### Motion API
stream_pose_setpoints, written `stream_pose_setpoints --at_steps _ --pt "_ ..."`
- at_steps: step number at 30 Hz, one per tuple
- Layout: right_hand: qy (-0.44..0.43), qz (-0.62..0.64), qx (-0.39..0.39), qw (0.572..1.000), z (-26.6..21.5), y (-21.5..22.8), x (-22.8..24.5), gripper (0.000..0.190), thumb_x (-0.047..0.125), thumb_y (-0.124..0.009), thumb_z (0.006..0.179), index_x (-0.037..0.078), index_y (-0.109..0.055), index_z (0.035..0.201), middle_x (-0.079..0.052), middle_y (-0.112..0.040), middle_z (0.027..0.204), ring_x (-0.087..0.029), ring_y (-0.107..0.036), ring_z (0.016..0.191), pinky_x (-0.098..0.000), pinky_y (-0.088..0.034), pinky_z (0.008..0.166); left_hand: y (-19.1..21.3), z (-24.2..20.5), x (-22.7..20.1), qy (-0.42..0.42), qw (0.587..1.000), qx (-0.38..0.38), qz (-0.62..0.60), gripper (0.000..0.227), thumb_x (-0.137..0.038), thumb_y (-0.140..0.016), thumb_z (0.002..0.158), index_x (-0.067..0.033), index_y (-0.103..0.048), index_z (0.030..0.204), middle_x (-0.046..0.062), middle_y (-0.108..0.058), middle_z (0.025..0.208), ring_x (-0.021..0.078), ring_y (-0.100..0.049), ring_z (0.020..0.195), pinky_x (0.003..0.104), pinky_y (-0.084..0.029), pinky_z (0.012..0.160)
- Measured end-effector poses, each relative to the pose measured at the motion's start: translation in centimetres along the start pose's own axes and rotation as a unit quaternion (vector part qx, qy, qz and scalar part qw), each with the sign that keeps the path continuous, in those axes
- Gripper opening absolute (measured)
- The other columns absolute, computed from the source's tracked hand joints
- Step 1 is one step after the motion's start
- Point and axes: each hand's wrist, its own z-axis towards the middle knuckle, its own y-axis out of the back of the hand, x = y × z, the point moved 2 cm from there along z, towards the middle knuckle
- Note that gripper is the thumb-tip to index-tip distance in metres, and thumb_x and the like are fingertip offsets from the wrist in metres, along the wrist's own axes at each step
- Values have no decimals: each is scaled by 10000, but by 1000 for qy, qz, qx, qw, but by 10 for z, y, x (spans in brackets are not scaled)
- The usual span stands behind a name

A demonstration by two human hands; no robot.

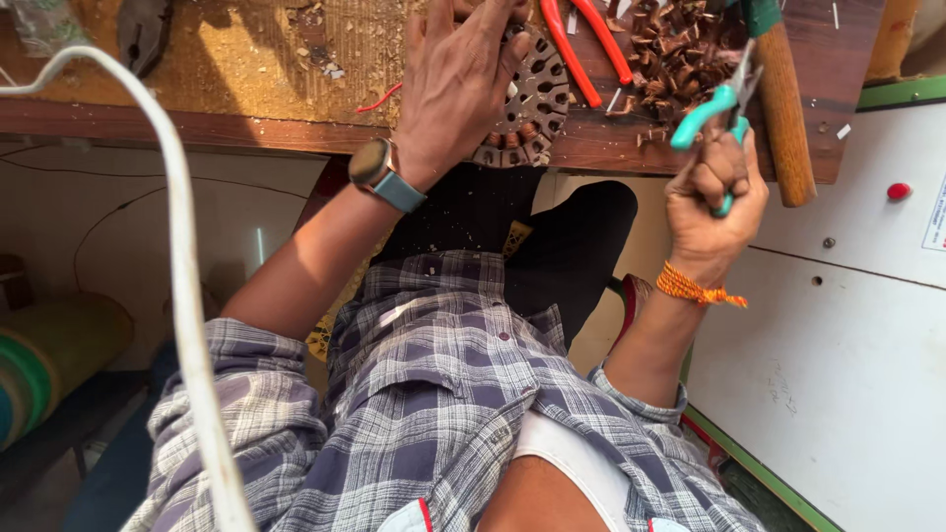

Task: The person uses pliers to trim excess copper wire from the slots of a circular stator core. They rotate the stator to access different sections and switch between two pairs of pliers during the process.

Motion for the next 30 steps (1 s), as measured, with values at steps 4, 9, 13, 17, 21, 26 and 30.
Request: stream_pose_setpoints --at_steps 4,9,13,17,21,26,30 --pt "61 112 3 992 -13 -10 -13 215 90 -393 1046 -86 -470 1144 52 -300 642 -69 -263 531 -215 -282 473 2 -1 -6 7 995 32 96 358 -509 -469 1144 -198 -611 1251 -35 -640 1231 221 -490 1170 413 -388 949" --pt "70 176 34 981 -13 -12 -35 555 -58 -389 853 -84 -457 1403 51 -304 655 -78 -257 531 -247 -278 488 21 -6 -11 -147 986 -51 59 487 -632 -488 1127 -187 -631 1263 66 -479 1378 274 -408 1297 457 -392 941" --pt "109 130 6 986 -4 -9 -38 262 -7 -396 880 87 -376 1123 55 -280 644 -66 -243 525 -202 -288 487 33 -10 -10 -169 985 25 -23 429 -552 -439 1172 -179 -622 1280 59 -468 1420 292 -387 1431 536 -374 1153" --pt "71 190 68 977 1 -17 -43 579 -25 -372 911 -38 -394 1490 62 -286 663 -73 -246 551 -233 -263 500 45 -9 -11 -186 980 64 -32 487 -612 -477 1163 -170 -632 1298 96 -468 1453 318 -407 1380 531 -379 1140" --pt "41 234 25 971 1 -19 -60 561 -31 -370 931 -35 -392 1492 57 -283 625 -74 -248 505 -234 -248 468 55 -10 -9 -183 979 80 -32 513 -616 -470 1142 -158 -638 1300 90 -481 1448 321 -430 1329 516 -398 1151" --pt "60 185 27 980 1 -29 -58 164 -33 -339 963 64 -427 1061 73 -275 657 -54 -242 539 -220 -252 496 61 -12 -6 -195 978 70 -30 509 -625 -454 1164 -167 -638 1291 86 -481 1468 330 -431 1368 515 -395 1215" --pt "24 170 2 985 5 -44 -61 510 -58 -350 911 -126 -437 1409 53 -261 632 -62 -238 518 -233 -256 480 71 -4 -15 -195 977 71 -39 491 -597 -483 1132 -165 -641 1305 96 -503 1444 329 -437 1354 517 -403 1195"
